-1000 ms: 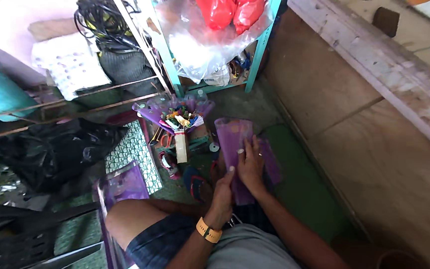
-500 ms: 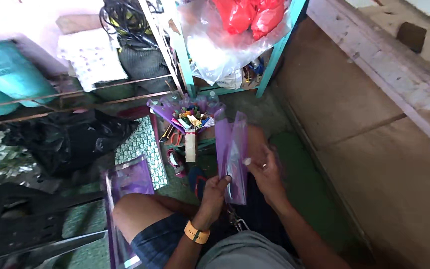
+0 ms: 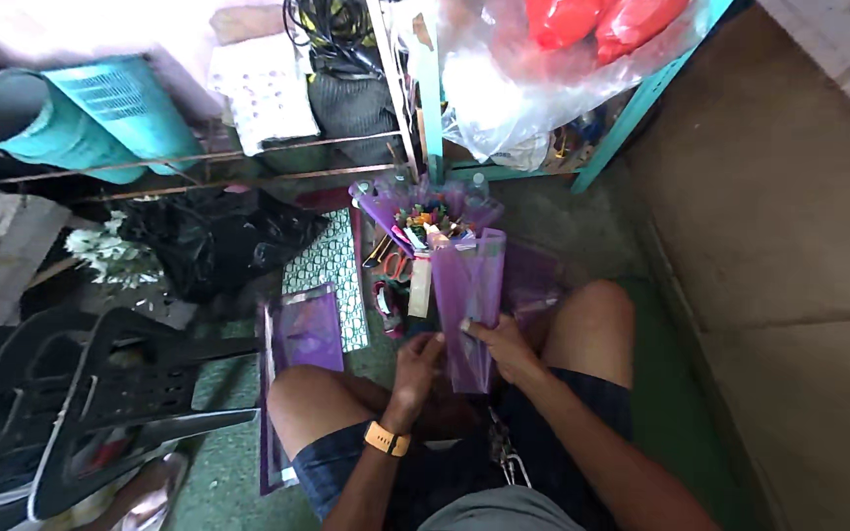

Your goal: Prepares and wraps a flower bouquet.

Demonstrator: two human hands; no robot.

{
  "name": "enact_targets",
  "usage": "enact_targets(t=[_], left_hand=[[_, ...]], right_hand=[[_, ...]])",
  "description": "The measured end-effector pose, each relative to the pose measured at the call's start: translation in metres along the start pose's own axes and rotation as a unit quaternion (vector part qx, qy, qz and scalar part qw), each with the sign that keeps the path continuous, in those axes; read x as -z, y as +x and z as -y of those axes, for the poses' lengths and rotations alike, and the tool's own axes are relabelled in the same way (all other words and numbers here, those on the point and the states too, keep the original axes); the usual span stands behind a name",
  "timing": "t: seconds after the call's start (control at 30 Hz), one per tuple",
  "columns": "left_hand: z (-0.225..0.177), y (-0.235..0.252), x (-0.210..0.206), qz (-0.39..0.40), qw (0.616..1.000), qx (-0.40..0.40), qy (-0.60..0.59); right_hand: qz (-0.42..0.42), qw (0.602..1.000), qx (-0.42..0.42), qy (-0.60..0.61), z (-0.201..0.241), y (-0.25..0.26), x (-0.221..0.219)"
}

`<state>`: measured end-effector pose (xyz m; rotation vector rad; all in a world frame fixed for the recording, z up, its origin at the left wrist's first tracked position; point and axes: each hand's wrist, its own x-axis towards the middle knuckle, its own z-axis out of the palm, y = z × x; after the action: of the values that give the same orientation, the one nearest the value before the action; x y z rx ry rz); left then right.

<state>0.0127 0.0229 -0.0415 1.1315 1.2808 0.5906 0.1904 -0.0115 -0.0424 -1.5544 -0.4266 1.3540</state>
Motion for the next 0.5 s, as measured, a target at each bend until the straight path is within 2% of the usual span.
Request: enact_targets(t=[0.1, 0.17, 0.27, 0.37, 0.5], left_hand=[[-0.001, 0.062, 0.023, -0.102, 0.976, -0.054, 0.187], [-0.001, 0.109, 0.030, -0.102, 0.967, -0.063, 0.225], [0.003, 0.165, 0.019, -0.073, 0.974, -0.037, 0.213], [0.009, 0.185, 0.005, -0.098, 0.974, -0.019, 0.203], [0.018, 0.178, -0.007, -0.141, 0.973, -0.035, 0.182]], right_hand=[[-0.057, 0.998, -0.002, 0.023, 0.008, 0.010, 0.017], [-0.096, 0.994, 0.012, 0.047, 0.013, 0.019, 0.029], [-0.158, 0.984, 0.026, 0.074, 0.025, 0.036, 0.043], [-0.201, 0.976, 0.010, 0.079, 0.037, 0.056, 0.050], [-0.237, 0.967, -0.002, 0.092, 0.030, 0.094, 0.050]])
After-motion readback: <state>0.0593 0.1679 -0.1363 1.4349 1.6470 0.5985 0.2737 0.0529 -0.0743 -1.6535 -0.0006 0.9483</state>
